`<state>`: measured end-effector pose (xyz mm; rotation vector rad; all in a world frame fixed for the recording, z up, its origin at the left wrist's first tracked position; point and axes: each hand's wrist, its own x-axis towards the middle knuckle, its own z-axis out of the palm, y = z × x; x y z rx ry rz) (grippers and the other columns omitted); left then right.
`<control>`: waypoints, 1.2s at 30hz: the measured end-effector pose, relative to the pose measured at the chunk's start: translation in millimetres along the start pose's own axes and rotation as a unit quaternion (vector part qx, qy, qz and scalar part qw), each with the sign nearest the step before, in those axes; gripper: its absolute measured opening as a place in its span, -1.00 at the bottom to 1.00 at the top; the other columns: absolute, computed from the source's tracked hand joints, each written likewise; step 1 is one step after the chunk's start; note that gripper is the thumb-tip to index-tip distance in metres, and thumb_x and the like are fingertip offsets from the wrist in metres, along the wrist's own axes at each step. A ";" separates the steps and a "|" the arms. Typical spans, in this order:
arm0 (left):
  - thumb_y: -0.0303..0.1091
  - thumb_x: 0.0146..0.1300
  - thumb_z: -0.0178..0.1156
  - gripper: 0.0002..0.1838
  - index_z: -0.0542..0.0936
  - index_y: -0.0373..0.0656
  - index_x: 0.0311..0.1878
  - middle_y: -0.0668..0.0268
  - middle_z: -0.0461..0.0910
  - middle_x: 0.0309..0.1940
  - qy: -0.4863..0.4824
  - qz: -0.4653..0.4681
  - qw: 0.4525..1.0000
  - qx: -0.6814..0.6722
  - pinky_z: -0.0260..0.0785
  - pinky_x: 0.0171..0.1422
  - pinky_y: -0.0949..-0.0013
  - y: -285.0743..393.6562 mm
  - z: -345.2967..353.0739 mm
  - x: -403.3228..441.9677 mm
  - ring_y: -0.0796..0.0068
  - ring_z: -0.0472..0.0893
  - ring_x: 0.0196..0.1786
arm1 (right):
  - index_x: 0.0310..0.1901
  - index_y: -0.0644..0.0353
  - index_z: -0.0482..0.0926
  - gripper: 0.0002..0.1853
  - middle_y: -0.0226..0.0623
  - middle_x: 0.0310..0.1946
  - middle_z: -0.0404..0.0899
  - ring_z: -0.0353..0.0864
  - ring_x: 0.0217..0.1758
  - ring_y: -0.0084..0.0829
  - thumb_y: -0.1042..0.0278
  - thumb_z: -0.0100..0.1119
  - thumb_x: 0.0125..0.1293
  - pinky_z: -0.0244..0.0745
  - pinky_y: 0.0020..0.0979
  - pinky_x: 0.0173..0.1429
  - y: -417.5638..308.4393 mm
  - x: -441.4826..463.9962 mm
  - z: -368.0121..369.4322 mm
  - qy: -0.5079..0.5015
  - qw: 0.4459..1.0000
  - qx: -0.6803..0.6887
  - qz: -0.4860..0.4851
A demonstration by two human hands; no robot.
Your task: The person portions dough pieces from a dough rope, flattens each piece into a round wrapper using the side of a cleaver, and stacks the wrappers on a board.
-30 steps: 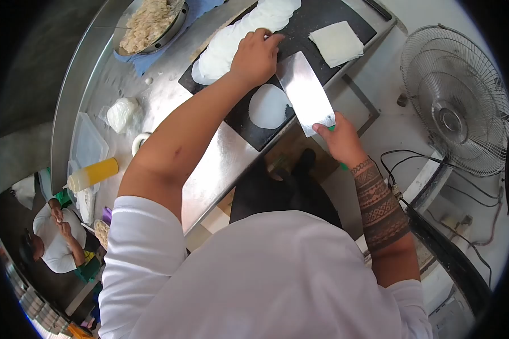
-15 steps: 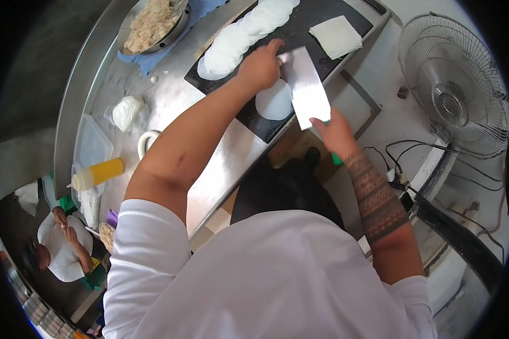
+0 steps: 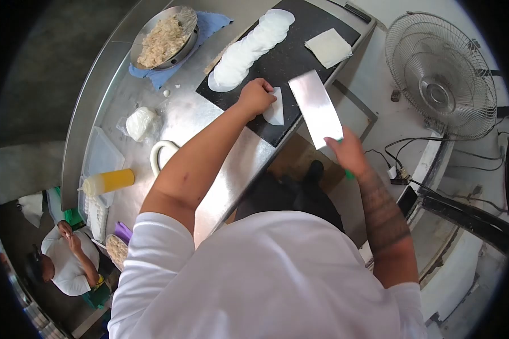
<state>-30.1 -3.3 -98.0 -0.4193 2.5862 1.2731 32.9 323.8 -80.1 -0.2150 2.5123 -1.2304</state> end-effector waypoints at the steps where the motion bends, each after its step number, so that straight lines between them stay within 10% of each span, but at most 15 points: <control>1: -0.42 0.17 0.55 -0.70 0.69 -0.19 -0.05 0.25 0.74 -0.21 0.006 -0.009 1.000 -0.020 0.56 -0.09 0.31 1.3 -0.8 -2.6 0.41 0.72 -0.17 | 0.18 0.39 0.63 -0.49 0.15 0.07 0.77 0.76 0.20 0.09 0.14 0.48 0.40 0.62 -0.08 0.26 -9.7 24.4 5.1 0.009 1.000 0.006 -0.019; 7: -0.41 0.21 0.53 -0.62 0.64 -0.20 0.07 0.27 0.71 -0.22 0.011 -0.047 0.983 -0.178 0.55 -0.11 0.28 9.8 0.6 -24.3 0.43 0.68 -0.21 | 0.21 0.41 0.62 -0.42 0.17 0.07 0.77 0.75 0.23 0.09 0.04 0.44 0.43 0.60 -0.07 0.32 -40.4 70.2 67.3 -0.066 0.997 -0.018 0.047; 18: -0.44 0.30 0.40 -0.60 0.61 -0.14 0.20 0.20 0.69 -0.16 0.058 0.090 0.991 0.085 0.59 0.07 0.18 28.7 -93.5 -98.5 0.27 0.72 -0.12 | 0.15 0.36 0.63 -0.52 -0.02 -0.11 0.78 0.79 -0.07 -0.10 0.09 0.44 0.46 0.66 -0.14 0.05 22.0 -42.3 52.7 -0.082 0.990 0.073 0.091; 25: -0.44 0.27 0.45 -0.53 0.62 -0.16 0.25 0.19 0.72 -0.18 0.161 0.190 0.963 0.104 0.63 0.01 0.23 149.5 -112.9 -16.5 0.35 0.76 -0.12 | 0.06 0.29 0.60 -0.68 -0.39 -0.43 0.61 0.45 -0.66 -0.62 0.23 0.41 0.50 0.38 -0.42 -0.59 50.7 -26.4 -46.8 -0.045 0.958 0.224 0.176; 31: -0.38 0.20 0.47 -0.48 0.63 -0.22 0.24 0.15 0.74 -0.15 0.180 0.127 0.963 -0.157 0.63 0.00 0.22 213.4 -108.7 127.4 0.26 0.77 -0.10 | 0.08 0.29 0.57 -0.66 -0.38 -0.40 0.64 0.53 -0.57 -0.60 0.25 0.41 0.49 0.44 -0.43 -0.52 51.5 2.0 -102.0 -0.040 0.959 0.198 0.200; 36: -0.48 0.33 0.35 -0.62 0.68 -0.24 0.21 0.02 0.79 -0.08 0.287 0.050 0.957 0.011 0.66 0.09 0.17 115.2 -51.0 247.6 0.15 0.80 -0.04 | 0.11 0.27 0.58 -0.65 -0.37 -0.36 0.67 0.61 -0.45 -0.57 0.23 0.42 0.49 0.52 -0.42 -0.39 54.9 35.9 -124.9 -0.073 0.952 0.206 0.215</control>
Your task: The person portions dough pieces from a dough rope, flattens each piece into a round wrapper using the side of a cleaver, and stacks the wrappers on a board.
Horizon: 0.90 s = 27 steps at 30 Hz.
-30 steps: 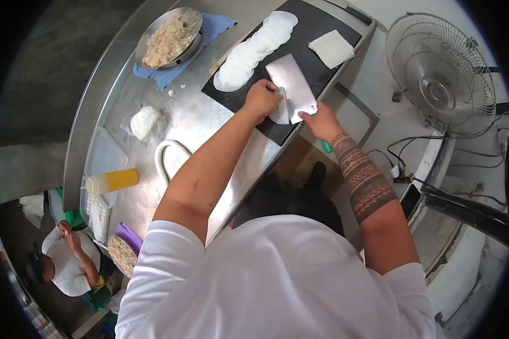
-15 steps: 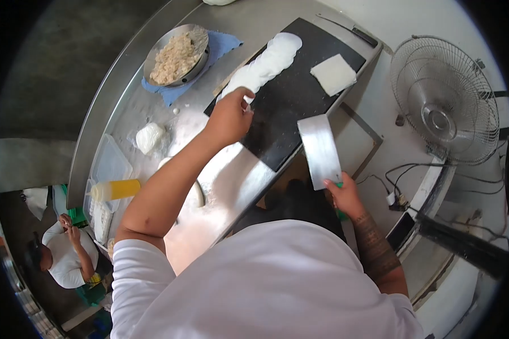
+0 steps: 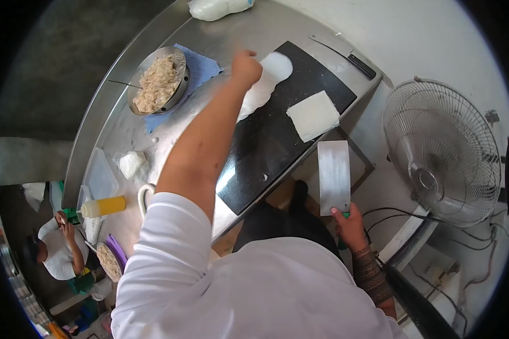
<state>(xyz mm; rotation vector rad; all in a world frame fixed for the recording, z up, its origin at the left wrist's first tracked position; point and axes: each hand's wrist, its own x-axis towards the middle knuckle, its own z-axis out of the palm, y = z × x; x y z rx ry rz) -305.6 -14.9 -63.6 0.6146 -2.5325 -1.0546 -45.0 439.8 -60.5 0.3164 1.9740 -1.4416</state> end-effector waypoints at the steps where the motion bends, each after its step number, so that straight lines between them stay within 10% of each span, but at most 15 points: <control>1: -0.49 0.35 0.32 -0.64 0.69 -0.24 0.20 0.00 0.80 -0.05 0.052 0.041 0.996 0.067 0.65 0.14 0.13 -17.0 10.8 1.2 0.08 0.80 -0.03 | 0.12 0.27 0.59 -0.64 -0.34 -0.33 0.69 0.65 -0.40 -0.53 0.22 0.42 0.49 0.57 -0.38 -0.33 -5.1 5.3 -4.4 -0.012 1.000 -0.009 0.004; 9: -0.50 0.41 0.33 -0.75 0.71 -0.19 0.12 0.04 0.71 0.02 -0.033 0.221 0.975 -0.001 0.59 0.20 0.08 -14.8 -23.5 -223.7 -0.03 0.72 0.07 | 0.17 0.37 0.60 -0.57 0.01 -0.05 0.78 0.79 0.05 -0.10 0.20 0.41 0.48 0.64 -0.13 0.19 -8.4 59.9 -14.4 -0.059 0.978 -0.166 -0.110; 15: -0.48 0.28 0.45 -0.67 0.68 -0.22 0.10 0.09 0.67 -0.08 0.005 -0.026 0.999 -0.026 0.54 0.17 0.08 -56.4 -72.4 -338.8 0.01 0.68 0.05 | 0.21 0.37 0.57 -0.54 0.07 0.02 0.77 0.76 0.10 -0.06 0.20 0.41 0.48 0.61 -0.14 0.23 -19.6 56.9 27.3 -0.083 0.947 -0.265 -0.162; 20: -0.39 0.26 0.57 -0.54 0.66 -0.23 0.19 0.11 0.65 -0.07 -0.006 0.016 1.000 -0.022 0.61 0.11 0.19 -79.7 -81.3 -375.2 0.16 0.69 -0.02 | 0.27 0.35 0.54 -0.51 0.08 0.10 0.74 0.73 0.19 -0.08 0.17 0.39 0.51 0.56 -0.13 0.33 -11.7 24.6 108.2 -0.149 0.925 -0.317 -0.149; 23: -0.37 0.25 0.58 -0.47 0.62 -0.23 0.25 0.12 0.64 -0.09 0.017 -0.020 0.997 -0.077 0.61 0.11 0.19 -77.9 -97.2 -384.3 0.18 0.69 -0.03 | 0.22 0.31 0.53 -0.52 0.04 -0.13 0.76 0.80 -0.14 0.02 0.11 0.40 0.50 0.68 -0.08 -0.01 32.9 35.5 145.1 -0.122 0.889 -0.302 -0.321; 27: -0.31 0.15 0.67 -0.37 0.59 -0.26 0.22 0.19 0.58 -0.20 0.065 -0.161 0.975 -0.137 0.58 -0.07 0.21 -92.0 -124.3 -411.5 0.28 0.64 -0.20 | 0.14 0.25 0.54 -0.61 -0.31 -0.38 0.64 0.57 -0.58 -0.46 0.15 0.41 0.52 0.49 -0.34 -0.50 -7.5 -7.2 189.4 -0.190 0.962 -0.184 -0.072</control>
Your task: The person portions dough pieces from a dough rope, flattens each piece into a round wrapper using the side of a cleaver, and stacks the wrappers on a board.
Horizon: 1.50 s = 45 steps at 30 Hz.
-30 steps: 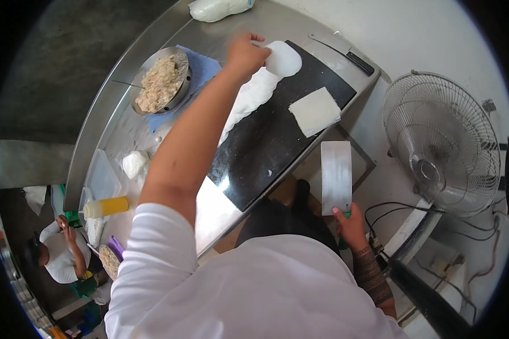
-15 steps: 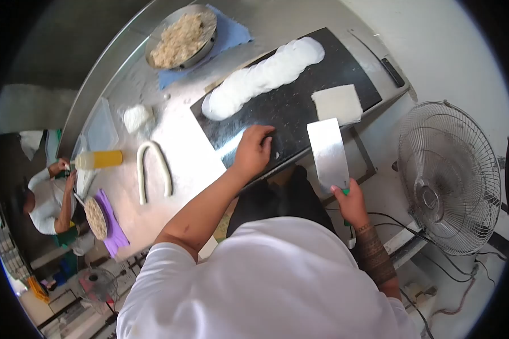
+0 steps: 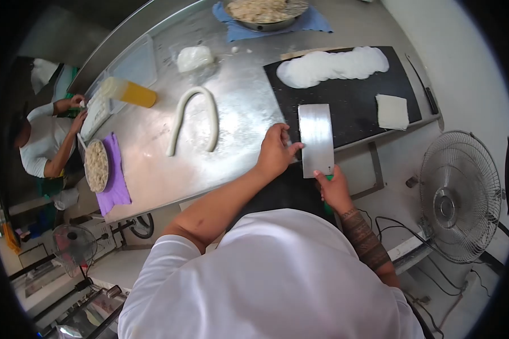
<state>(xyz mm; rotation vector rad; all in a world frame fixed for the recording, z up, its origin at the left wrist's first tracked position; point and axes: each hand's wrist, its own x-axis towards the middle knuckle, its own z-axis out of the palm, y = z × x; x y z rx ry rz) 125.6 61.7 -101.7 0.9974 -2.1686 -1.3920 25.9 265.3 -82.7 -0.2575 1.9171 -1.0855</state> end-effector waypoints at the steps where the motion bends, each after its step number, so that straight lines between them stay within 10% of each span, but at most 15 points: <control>1: -0.21 0.16 0.69 -0.46 0.67 -0.30 0.06 0.25 0.62 -0.31 -0.018 -0.050 0.999 0.011 0.54 -0.18 0.27 8.0 -14.5 -4.7 0.40 0.59 -0.33 | 0.11 0.23 0.53 -0.65 -0.38 -0.42 0.59 0.47 -0.64 -0.56 0.18 0.40 0.53 0.41 -0.41 -0.58 -12.1 -5.6 11.9 0.011 1.000 0.012 -0.018; 4: -0.15 0.25 0.64 -0.60 0.73 -0.31 -0.17 0.28 0.65 -0.43 -0.164 -0.181 0.966 -0.081 0.50 -0.23 0.31 4.8 -45.9 -8.5 0.46 0.57 -0.39 | 0.09 0.23 0.52 -0.67 -0.44 -0.47 0.56 0.41 -0.67 -0.63 0.22 0.40 0.53 0.38 -0.46 -0.61 -27.9 -15.7 40.7 0.023 0.998 0.009 -0.055; 8: -0.10 0.37 0.55 -0.63 0.75 -0.28 -0.29 0.32 0.71 -0.46 -0.112 -0.107 0.984 -0.083 0.48 -0.22 0.31 -6.6 -72.1 14.8 0.53 0.59 -0.39 | 0.12 0.24 0.54 -0.66 -0.43 -0.45 0.57 0.42 -0.65 -0.64 0.24 0.41 0.52 0.38 -0.45 -0.59 -31.0 -28.3 61.6 0.040 0.990 -0.024 -0.133; 13: -0.28 0.53 0.31 -0.73 0.75 -0.36 -0.15 0.28 0.74 -0.35 0.009 -0.097 0.969 -0.229 0.49 -0.23 0.35 12.1 -116.5 115.9 0.52 0.61 -0.37 | 0.18 0.33 0.64 -0.58 -0.09 -0.02 0.80 0.77 0.08 -0.24 0.22 0.48 0.46 0.61 -0.22 0.21 -49.4 -61.7 61.5 0.033 0.984 -0.098 -0.144; 16: -0.31 0.51 0.28 -0.73 0.77 -0.38 -0.07 0.11 0.79 -0.27 0.081 -0.081 0.973 -0.201 0.59 -0.12 0.23 -20.6 -127.5 160.0 0.31 0.73 -0.30 | 0.17 0.32 0.63 -0.60 -0.19 -0.17 0.76 0.75 -0.23 -0.37 0.24 0.46 0.47 0.64 -0.31 -0.10 -36.3 -73.1 62.7 0.036 0.977 -0.134 -0.160; 18: -0.29 0.50 0.29 -0.73 0.78 -0.35 -0.07 0.01 0.80 -0.27 0.094 0.024 0.988 0.116 0.62 -0.06 0.14 -74.0 -133.6 174.0 0.17 0.78 -0.24 | 0.16 0.31 0.61 -0.62 -0.27 -0.28 0.71 0.67 -0.44 -0.48 0.25 0.44 0.48 0.59 -0.37 -0.33 -35.0 -77.3 64.2 0.011 0.997 -0.056 -0.053; 19: -0.14 0.44 0.33 -0.65 0.77 -0.32 -0.20 -0.19 0.75 -0.22 0.070 0.048 0.984 0.155 0.58 0.07 -0.09 -43.0 -152.5 141.4 -0.23 0.73 -0.08 | 0.17 0.28 0.58 -0.64 -0.37 -0.38 0.61 0.48 -0.61 -0.60 0.27 0.40 0.51 0.41 -0.44 -0.54 -29.7 -75.8 63.5 0.010 0.998 -0.023 -0.052; 24: -0.11 0.49 0.33 -0.68 0.80 -0.22 -0.05 -0.07 0.78 -0.21 0.047 -0.001 0.997 0.060 0.59 0.04 0.01 -50.9 -127.9 24.0 -0.13 0.77 -0.13 | 0.12 0.24 0.52 -0.71 -0.42 -0.42 0.55 0.47 -0.57 -0.60 0.28 0.34 0.57 0.47 -0.43 -0.49 -23.6 -49.9 52.6 0.021 0.994 0.101 -0.036; 28: -0.13 0.56 0.31 -0.67 0.79 -0.26 -0.05 0.25 0.81 -0.29 -0.129 -0.141 0.981 -0.044 0.57 0.04 0.34 -10.0 -91.6 -53.3 0.56 0.71 -0.17 | 0.10 0.13 0.48 -0.79 -0.46 -0.41 0.49 0.51 -0.48 -0.58 0.23 0.23 0.66 0.52 -0.45 -0.38 -49.3 -12.0 63.2 0.012 0.953 0.282 -0.113; 33: -0.20 0.60 0.31 -0.51 0.51 -0.27 0.41 0.23 0.68 0.10 -0.250 -0.086 0.912 -0.313 0.53 0.18 0.39 39.9 -55.1 -51.7 0.54 0.65 0.07 | 0.18 0.23 0.50 -0.74 -0.34 -0.11 0.62 0.61 -0.08 -0.48 0.24 0.16 0.70 0.57 -0.37 0.07 -75.3 18.4 66.1 0.043 0.927 0.211 -0.306; 35: -0.27 0.56 0.35 -0.48 0.47 -0.24 0.46 0.25 0.68 -0.03 -0.195 0.029 0.972 -0.132 0.56 0.07 0.39 56.6 -41.9 -32.2 0.55 0.67 -0.04 | 0.13 0.24 0.57 -0.76 -0.25 -0.08 0.62 0.62 -0.02 -0.36 0.23 0.17 0.69 0.55 -0.28 0.17 -78.8 28.1 41.5 0.009 0.925 0.138 -0.355; 36: -0.27 0.54 0.37 -0.50 0.49 -0.25 0.42 0.30 0.68 -0.19 -0.236 -0.134 0.948 -0.166 0.55 -0.11 0.38 78.1 -43.0 -21.2 0.54 0.67 -0.21 | 0.10 0.22 0.61 -0.78 -0.20 -0.08 0.61 0.63 0.01 -0.31 0.25 0.21 0.66 0.55 -0.27 0.18 -72.9 46.2 14.2 -0.054 0.936 0.068 -0.342; 39: -0.27 0.53 0.37 -0.52 0.51 -0.28 0.36 0.33 0.63 -0.34 -0.218 -0.153 0.959 -0.100 0.51 -0.26 0.38 86.6 -21.1 13.6 0.54 0.64 -0.36 | 0.14 0.21 0.59 -0.74 -0.34 0.01 0.57 0.59 0.00 -0.52 0.19 0.22 0.67 0.55 -0.39 0.15 -88.1 103.4 -90.9 0.091 0.899 -0.080 -0.422; 41: -0.24 0.53 0.38 -0.51 0.51 -0.29 0.35 0.32 0.62 -0.36 -0.227 -0.132 0.963 -0.053 0.50 -0.28 0.38 102.8 -9.0 36.3 0.54 0.64 -0.38 | 0.13 0.22 0.63 -0.69 -0.04 0.02 0.67 0.65 0.13 -0.01 0.24 0.37 0.50 0.54 -0.06 0.29 -78.7 172.0 -195.4 0.264 0.851 -0.182 -0.415; 45: -0.15 0.52 0.39 -0.47 0.51 -0.29 0.35 0.30 0.63 -0.37 -0.324 -0.147 0.934 0.011 0.51 -0.37 0.32 175.0 35.4 110.5 0.49 0.63 -0.47 | 0.48 0.12 0.50 -0.43 0.00 0.36 0.55 0.51 0.42 0.13 0.16 0.29 0.50 0.41 0.11 0.49 -68.0 247.2 -383.8 0.431 0.800 -0.398 -0.128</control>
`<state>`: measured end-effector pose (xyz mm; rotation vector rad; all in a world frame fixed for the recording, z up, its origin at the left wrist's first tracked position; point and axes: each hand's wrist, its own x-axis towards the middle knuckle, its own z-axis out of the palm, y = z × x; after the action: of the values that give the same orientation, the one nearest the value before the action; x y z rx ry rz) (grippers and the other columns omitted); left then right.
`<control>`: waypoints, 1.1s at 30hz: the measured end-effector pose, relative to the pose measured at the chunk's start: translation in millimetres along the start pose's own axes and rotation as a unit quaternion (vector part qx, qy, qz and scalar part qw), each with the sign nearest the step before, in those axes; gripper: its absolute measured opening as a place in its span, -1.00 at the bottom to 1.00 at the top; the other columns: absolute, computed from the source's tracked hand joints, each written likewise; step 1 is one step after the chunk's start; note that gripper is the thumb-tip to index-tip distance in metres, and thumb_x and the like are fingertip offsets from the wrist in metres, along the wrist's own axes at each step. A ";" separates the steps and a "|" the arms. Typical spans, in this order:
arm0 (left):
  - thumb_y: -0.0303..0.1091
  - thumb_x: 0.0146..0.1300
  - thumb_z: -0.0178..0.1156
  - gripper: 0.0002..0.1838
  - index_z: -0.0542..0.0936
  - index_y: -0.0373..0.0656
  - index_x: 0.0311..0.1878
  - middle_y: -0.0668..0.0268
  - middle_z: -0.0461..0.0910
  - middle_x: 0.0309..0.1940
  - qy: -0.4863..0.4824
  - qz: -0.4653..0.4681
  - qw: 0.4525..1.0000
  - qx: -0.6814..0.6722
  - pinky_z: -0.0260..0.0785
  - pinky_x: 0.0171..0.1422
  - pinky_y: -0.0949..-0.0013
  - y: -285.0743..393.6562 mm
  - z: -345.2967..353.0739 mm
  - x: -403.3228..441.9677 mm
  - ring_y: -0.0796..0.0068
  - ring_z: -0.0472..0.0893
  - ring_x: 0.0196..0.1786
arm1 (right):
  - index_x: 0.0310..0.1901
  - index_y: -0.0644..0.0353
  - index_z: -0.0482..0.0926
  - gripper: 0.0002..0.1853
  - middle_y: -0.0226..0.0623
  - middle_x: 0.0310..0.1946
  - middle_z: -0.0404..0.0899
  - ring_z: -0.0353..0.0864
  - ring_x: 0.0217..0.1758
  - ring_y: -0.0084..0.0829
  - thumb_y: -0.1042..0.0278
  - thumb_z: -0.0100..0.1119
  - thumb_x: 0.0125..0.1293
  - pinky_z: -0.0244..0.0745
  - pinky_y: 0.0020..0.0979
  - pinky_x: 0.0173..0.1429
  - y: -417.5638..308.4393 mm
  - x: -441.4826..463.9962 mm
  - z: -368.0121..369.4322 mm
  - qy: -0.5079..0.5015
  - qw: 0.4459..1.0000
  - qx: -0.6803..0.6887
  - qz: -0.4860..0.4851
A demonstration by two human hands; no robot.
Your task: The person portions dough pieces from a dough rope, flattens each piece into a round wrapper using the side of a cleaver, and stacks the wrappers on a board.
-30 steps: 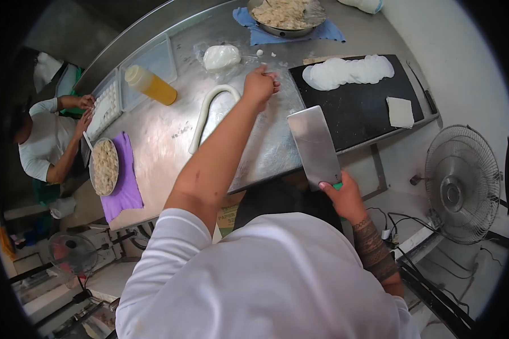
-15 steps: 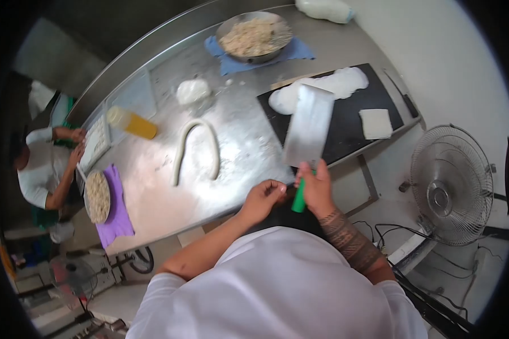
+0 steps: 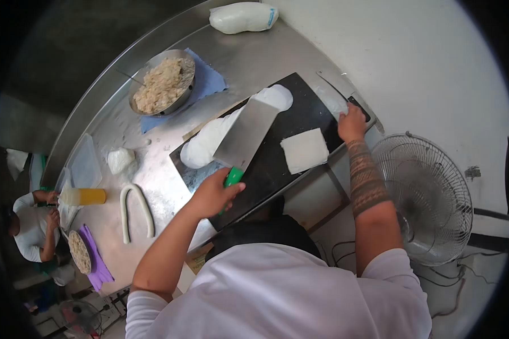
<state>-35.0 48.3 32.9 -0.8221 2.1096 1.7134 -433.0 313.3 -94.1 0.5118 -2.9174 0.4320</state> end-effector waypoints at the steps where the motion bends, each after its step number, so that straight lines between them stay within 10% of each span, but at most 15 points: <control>1: -0.15 0.51 0.40 -0.48 0.53 -0.29 0.33 0.30 0.63 -0.38 -0.012 0.018 0.999 0.039 0.51 -0.37 0.33 19.9 0.8 22.3 0.50 0.64 -0.46 | 0.51 0.10 0.48 -0.40 0.00 0.37 0.55 0.50 0.44 0.13 0.14 0.28 0.51 0.40 0.11 0.50 7.0 14.4 2.9 0.007 0.999 -0.034 0.018; 14: -0.12 0.56 0.33 -0.52 0.58 -0.25 0.34 0.22 0.67 -0.28 -0.156 0.069 0.946 0.277 0.59 -0.33 0.31 151.9 54.9 246.1 0.44 0.68 -0.38 | 0.59 0.06 0.37 -0.36 0.19 0.28 0.55 0.63 0.32 0.21 0.43 0.08 0.48 0.57 0.11 0.37 18.7 27.3 -2.7 -0.125 0.988 -0.020 0.089; 24: 0.12 0.58 0.17 -0.42 0.65 -0.12 0.40 0.04 0.76 0.18 -0.025 0.170 0.837 0.519 0.53 0.37 -0.03 167.5 43.1 244.5 -0.08 0.69 0.28 | 0.47 0.11 0.50 -0.50 0.20 0.02 0.74 0.71 0.14 0.24 0.06 0.09 0.66 0.57 0.11 0.25 -25.6 -76.9 -113.7 -0.166 0.957 0.233 -0.053; 33: 0.12 0.59 0.17 -0.48 0.69 -0.09 0.32 0.06 0.76 0.16 -0.037 0.186 0.816 0.546 0.55 0.34 -0.04 173.5 42.4 256.7 -0.04 0.72 0.24 | 0.44 0.13 0.54 -0.52 0.19 0.13 0.73 0.70 0.22 0.23 0.04 0.07 0.68 0.59 0.00 0.28 -9.2 -43.2 -95.9 -0.205 0.948 0.245 -0.013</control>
<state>-347.2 48.9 15.2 0.0200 2.7248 0.3501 -380.5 347.6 -9.2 0.7824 -3.1744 1.1946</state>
